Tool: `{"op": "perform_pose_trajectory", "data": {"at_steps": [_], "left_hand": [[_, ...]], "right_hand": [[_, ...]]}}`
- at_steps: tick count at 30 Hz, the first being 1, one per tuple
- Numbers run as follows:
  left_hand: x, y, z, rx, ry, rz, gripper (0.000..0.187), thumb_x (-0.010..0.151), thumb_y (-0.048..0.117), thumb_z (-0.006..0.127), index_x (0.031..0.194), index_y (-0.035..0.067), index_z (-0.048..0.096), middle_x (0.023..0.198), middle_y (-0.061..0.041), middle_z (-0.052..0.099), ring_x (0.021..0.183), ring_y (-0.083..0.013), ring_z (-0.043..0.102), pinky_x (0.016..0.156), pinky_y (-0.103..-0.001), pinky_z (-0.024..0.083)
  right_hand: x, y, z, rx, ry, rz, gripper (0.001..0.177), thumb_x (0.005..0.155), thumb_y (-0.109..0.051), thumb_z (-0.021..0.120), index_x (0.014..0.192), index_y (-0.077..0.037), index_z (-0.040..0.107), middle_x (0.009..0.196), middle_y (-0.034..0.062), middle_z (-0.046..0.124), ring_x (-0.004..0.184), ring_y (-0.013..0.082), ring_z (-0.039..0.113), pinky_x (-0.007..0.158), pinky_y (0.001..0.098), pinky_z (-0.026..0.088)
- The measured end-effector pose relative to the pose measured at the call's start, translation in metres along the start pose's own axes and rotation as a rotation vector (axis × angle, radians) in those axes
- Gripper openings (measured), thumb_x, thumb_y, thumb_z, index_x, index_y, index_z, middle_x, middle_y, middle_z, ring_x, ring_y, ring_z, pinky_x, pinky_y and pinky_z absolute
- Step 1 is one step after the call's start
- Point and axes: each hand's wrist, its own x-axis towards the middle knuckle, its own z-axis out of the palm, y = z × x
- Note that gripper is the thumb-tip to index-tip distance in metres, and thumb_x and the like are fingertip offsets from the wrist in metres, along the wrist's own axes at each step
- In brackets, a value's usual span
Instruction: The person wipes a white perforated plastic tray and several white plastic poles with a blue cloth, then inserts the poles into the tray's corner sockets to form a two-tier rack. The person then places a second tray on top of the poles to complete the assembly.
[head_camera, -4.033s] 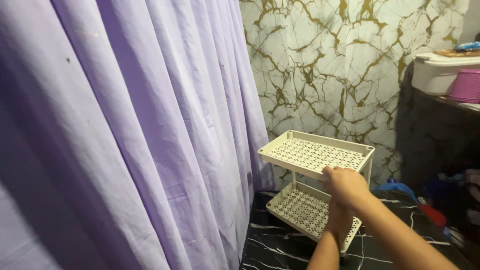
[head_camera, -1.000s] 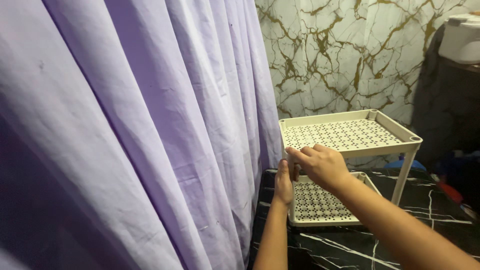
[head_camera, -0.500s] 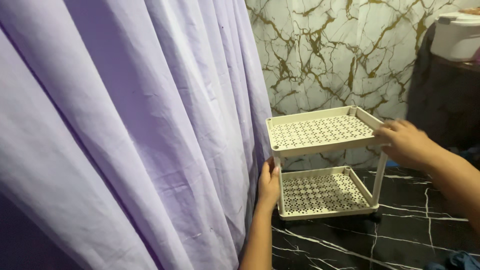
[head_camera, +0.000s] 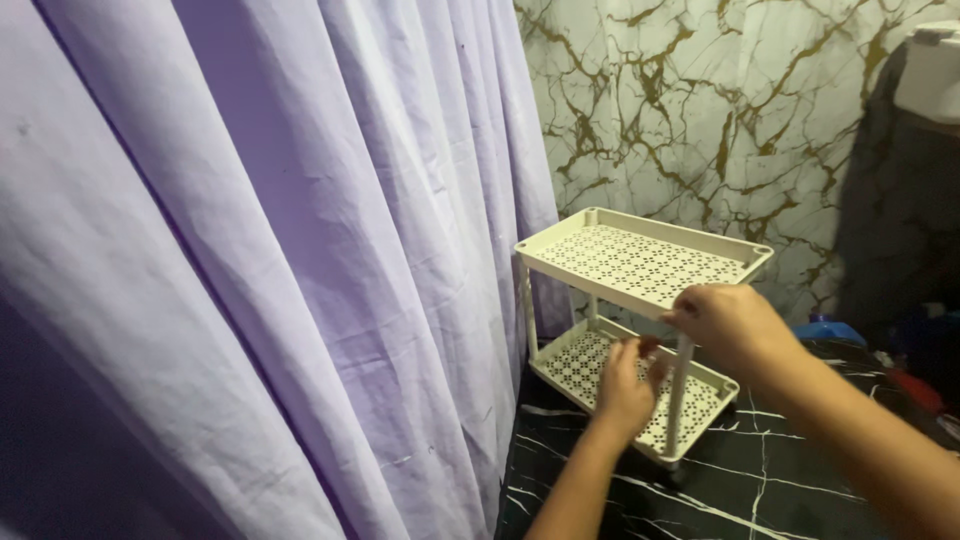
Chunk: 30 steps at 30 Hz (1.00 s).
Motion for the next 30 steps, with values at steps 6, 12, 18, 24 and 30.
{"op": "perform_pose_trajectory", "data": {"at_steps": [6, 12, 18, 24, 30], "left_hand": [[-0.007, 0.029, 0.002, -0.353, -0.059, -0.112, 0.050, 0.111, 0.043, 0.040, 0.133, 0.000, 0.051, 0.107, -0.008, 0.060, 0.095, -0.0201, 0.057, 0.082, -0.035, 0.046], [-0.006, 0.015, 0.014, -0.717, -0.093, -0.194, 0.042, 0.112, 0.042, 0.048, 0.127, 0.003, 0.050, 0.093, 0.003, 0.051, 0.080, -0.0068, 0.042, 0.069, -0.026, 0.038], [0.002, -0.037, 0.025, -0.847, -0.079, -0.210, 0.038, 0.111, 0.043, 0.050, 0.119, 0.006, 0.057, 0.082, 0.004, 0.047, 0.073, -0.0067, 0.043, 0.065, -0.024, 0.037], [0.017, -0.063, 0.018, -0.619, 0.129, -0.167, 0.039, 0.106, 0.040, 0.054, 0.117, 0.003, 0.057, 0.091, 0.002, 0.060, 0.078, -0.0073, 0.052, 0.071, -0.025, 0.045], [0.022, -0.062, 0.012, -0.651, 0.231, -0.126, 0.045, 0.104, 0.043, 0.054, 0.125, 0.004, 0.055, 0.099, 0.004, 0.059, 0.086, -0.0031, 0.053, 0.073, -0.021, 0.046]], "right_hand": [[-0.010, -0.039, -0.003, 0.221, 0.108, -0.043, 0.026, 0.095, -0.026, 0.060, 0.103, -0.008, 0.077, 0.087, 0.0190, 0.075, 0.082, 0.0370, 0.073, 0.078, 0.0439, 0.058], [-0.023, -0.054, -0.031, -0.112, -0.133, 0.063, 0.025, 0.092, -0.032, 0.061, 0.107, -0.014, 0.070, 0.090, 0.0138, 0.076, 0.087, 0.0339, 0.073, 0.081, 0.0457, 0.057], [-0.015, -0.042, -0.041, -0.239, -0.115, -0.256, 0.038, 0.083, -0.039, 0.065, 0.117, -0.025, 0.075, 0.096, 0.0046, 0.078, 0.093, 0.0252, 0.070, 0.083, 0.0429, 0.056], [-0.003, -0.035, -0.007, -0.083, 0.003, -0.358, 0.043, 0.095, -0.038, 0.058, 0.136, -0.028, 0.066, 0.106, 0.0055, 0.074, 0.095, 0.0257, 0.072, 0.075, 0.0389, 0.060], [0.004, -0.037, 0.015, -0.236, 0.141, -0.452, 0.049, 0.090, -0.044, 0.060, 0.137, -0.028, 0.060, 0.104, -0.0002, 0.073, 0.091, 0.0215, 0.073, 0.068, 0.0366, 0.059]]}}
